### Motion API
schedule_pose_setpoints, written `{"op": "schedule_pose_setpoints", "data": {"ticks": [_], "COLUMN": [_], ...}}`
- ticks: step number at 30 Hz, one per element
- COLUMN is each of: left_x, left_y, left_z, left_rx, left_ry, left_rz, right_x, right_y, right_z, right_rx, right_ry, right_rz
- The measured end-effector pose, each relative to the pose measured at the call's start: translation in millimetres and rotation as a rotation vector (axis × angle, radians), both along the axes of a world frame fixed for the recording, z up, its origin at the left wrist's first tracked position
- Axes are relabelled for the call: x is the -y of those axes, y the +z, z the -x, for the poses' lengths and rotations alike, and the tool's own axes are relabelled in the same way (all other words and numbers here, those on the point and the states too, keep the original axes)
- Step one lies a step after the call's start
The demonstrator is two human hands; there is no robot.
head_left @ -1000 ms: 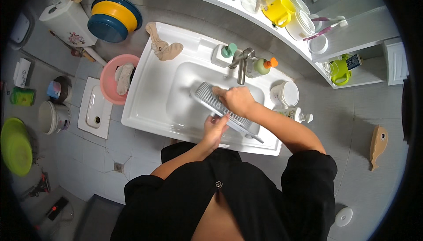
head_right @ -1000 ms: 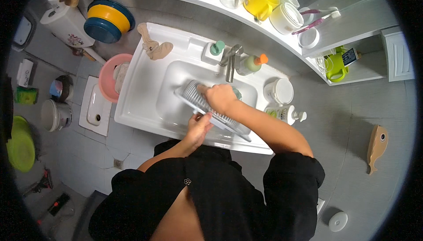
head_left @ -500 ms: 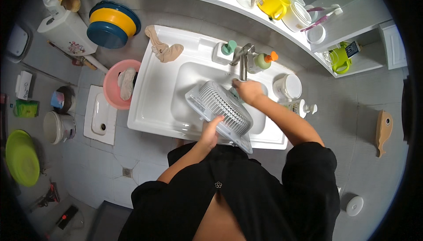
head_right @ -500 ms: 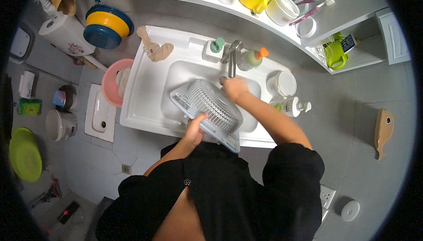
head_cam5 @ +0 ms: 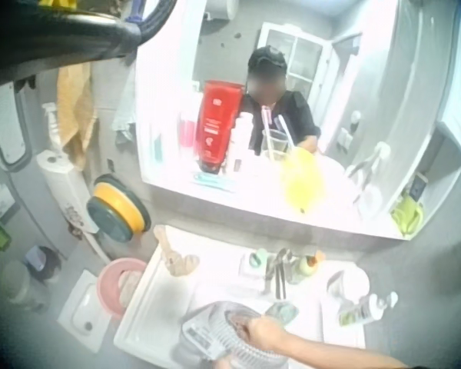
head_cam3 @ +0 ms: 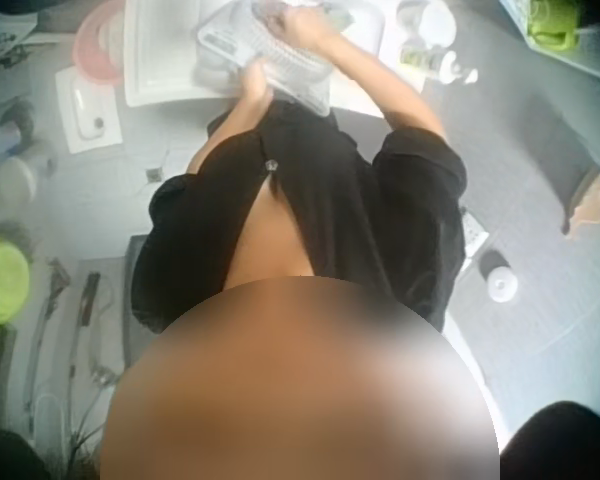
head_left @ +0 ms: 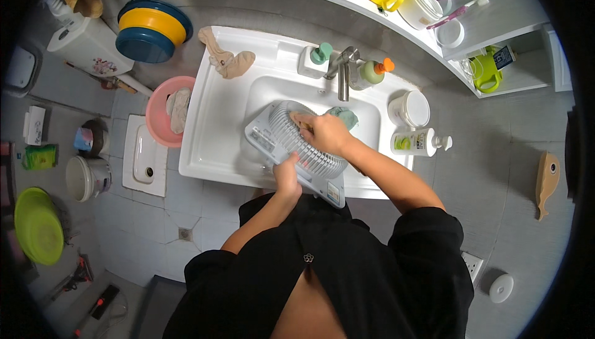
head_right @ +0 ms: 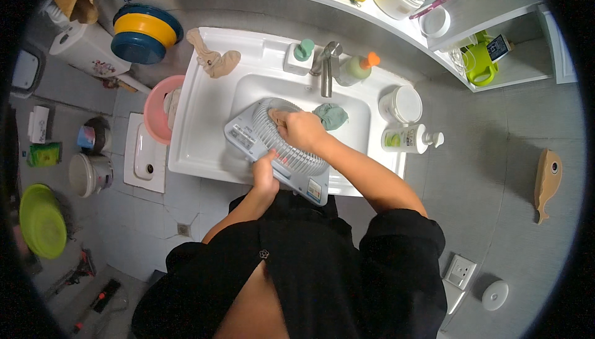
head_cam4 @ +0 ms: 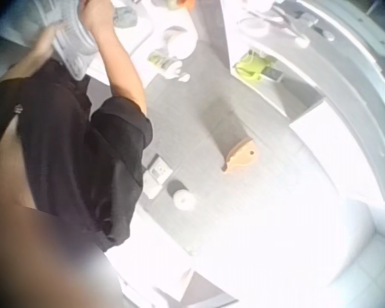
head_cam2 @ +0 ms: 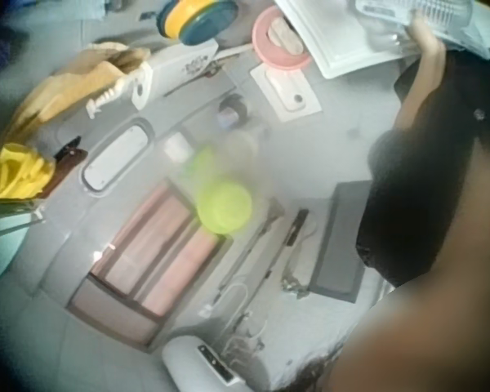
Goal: The person cleans a white portable fan by scrubbing its front grille with a brush and rinsing it under a running tap. They rotate the fan to clean different sections of the grille and repeatedly rinse the brush in the sink.
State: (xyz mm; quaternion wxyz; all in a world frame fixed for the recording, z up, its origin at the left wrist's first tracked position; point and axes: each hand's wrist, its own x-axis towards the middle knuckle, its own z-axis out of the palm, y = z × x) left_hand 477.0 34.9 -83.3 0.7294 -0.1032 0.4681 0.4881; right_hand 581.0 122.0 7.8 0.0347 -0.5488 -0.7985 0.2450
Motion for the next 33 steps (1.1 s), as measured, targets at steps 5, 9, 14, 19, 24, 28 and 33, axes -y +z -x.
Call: {"op": "schedule_pose_setpoints", "data": {"ticks": [5, 9, 14, 19, 24, 28, 33], "left_x": [-0.9, -1.2, -4.0, -7.9, -3.7, -0.7, -4.5], "left_y": [-29.6, -29.4, -20.8, -15.8, -6.5, -8.8, 0.2], "left_z": [-4.5, -3.7, 6.5, 9.4, 8.7, 8.4, 7.3], "left_rx": [0.036, 0.019, 0.026, 0.004, 0.013, 0.04, -0.035], "left_ry": [-0.046, -0.059, -0.099, -0.12, -0.109, -0.114, -0.099], "left_rz": [-0.013, -0.048, 0.009, 0.049, 0.008, 0.02, 0.039], "right_x": [30.2, 43.9, 53.2, 68.6, 54.9, 58.3, 57.1], "right_y": [13.8, 15.8, 17.8, 7.1, 10.0, 10.4, -10.4], "right_z": [-27.9, -45.4, -51.7, -96.4, -58.9, -73.5, -60.6], "right_rx": [0.056, 0.005, 0.006, 0.09, -0.127, -0.135, -0.075], "right_ry": [0.042, 0.03, 0.138, 0.066, 0.118, 0.043, 0.027], "right_rz": [-0.02, -0.051, -0.032, 0.005, 0.003, 0.06, -0.122]}}
